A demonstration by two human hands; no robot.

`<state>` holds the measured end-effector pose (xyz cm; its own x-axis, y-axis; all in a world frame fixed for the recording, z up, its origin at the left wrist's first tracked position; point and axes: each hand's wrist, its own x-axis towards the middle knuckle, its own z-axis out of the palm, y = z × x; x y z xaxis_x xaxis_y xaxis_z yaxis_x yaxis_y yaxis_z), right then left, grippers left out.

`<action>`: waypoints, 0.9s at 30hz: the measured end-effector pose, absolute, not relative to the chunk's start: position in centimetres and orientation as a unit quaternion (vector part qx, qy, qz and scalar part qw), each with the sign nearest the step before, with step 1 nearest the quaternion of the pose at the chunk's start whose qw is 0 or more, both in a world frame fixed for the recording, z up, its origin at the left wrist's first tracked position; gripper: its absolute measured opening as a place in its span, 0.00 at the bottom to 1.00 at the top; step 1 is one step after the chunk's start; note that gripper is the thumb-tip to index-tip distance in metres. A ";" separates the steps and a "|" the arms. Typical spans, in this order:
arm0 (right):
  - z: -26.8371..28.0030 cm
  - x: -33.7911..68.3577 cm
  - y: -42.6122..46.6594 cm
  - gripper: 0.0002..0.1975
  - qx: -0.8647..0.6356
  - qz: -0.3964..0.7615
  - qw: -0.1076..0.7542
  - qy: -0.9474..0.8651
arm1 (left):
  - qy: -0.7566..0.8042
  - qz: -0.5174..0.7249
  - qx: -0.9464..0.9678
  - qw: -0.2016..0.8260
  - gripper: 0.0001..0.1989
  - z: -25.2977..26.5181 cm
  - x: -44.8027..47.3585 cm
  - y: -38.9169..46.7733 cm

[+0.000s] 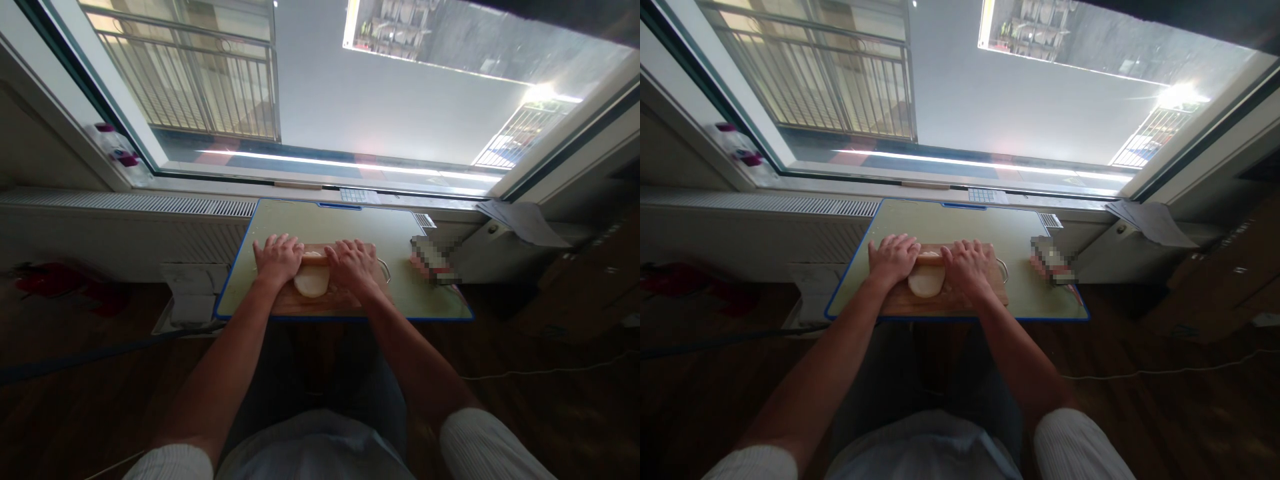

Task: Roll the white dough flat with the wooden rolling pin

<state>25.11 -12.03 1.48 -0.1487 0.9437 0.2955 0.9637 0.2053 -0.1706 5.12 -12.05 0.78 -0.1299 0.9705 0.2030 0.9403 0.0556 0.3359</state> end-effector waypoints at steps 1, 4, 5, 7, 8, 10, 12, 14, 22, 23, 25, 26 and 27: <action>1.8 25.1 -12.0 0.26 -0.629 -0.029 0.163 -0.760 | 0.726 0.194 0.658 0.040 0.25 0.8 5.1 -11.8; 2.7 24.9 -11.8 0.25 -0.627 -0.022 0.145 -0.765 | 0.728 0.187 0.658 0.043 0.24 1.0 5.0 -11.1; 2.9 24.9 -11.8 0.25 -0.628 -0.019 0.143 -0.765 | 0.729 0.183 0.658 0.044 0.24 1.1 4.9 -10.9; 3.1 24.8 -11.6 0.25 -0.632 -0.015 0.143 -0.761 | 0.730 0.175 0.659 0.043 0.23 1.3 4.9 -10.6; 3.1 24.7 -11.5 0.25 -0.634 -0.013 0.143 -0.760 | 0.730 0.171 0.660 0.044 0.23 1.3 4.9 -10.5; 2.9 24.7 -11.3 0.24 -0.638 -0.012 0.145 -0.756 | 0.730 0.167 0.661 0.044 0.23 1.4 4.9 -10.5; 2.5 24.7 -11.3 0.24 -0.636 -0.018 0.151 -0.756 | 0.729 0.170 0.662 0.042 0.23 1.4 4.9 -10.6; 1.9 24.8 -11.5 0.24 -0.633 -0.028 0.161 -0.757 | 0.725 0.177 0.665 0.038 0.23 1.2 4.9 -11.0; 0.1 25.5 -14.0 0.26 -0.622 -0.009 0.200 -0.757 | 0.704 0.209 0.678 0.023 0.25 0.9 4.8 -14.0; -0.1 25.6 -14.3 0.27 -0.624 -0.005 0.201 -0.755 | 0.702 0.213 0.679 0.021 0.25 0.9 4.8 -14.4; -0.4 25.6 -14.8 0.28 -0.627 -0.003 0.204 -0.752 | 0.697 0.220 0.682 0.017 0.25 0.9 4.8 -15.1; -0.6 25.7 -15.1 0.29 -0.627 -0.006 0.204 -0.751 | 0.695 0.224 0.683 0.015 0.25 0.9 4.8 -15.5; -0.7 25.7 -15.3 0.29 -0.628 -0.009 0.203 -0.751 | 0.693 0.227 0.684 0.014 0.25 0.9 4.8 -15.8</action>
<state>25.71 -15.30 -0.69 -0.1290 0.9398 0.3164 0.9469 0.2114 -0.2421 4.85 -15.78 0.87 -0.0646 0.9544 0.2913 0.9417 -0.0382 0.3342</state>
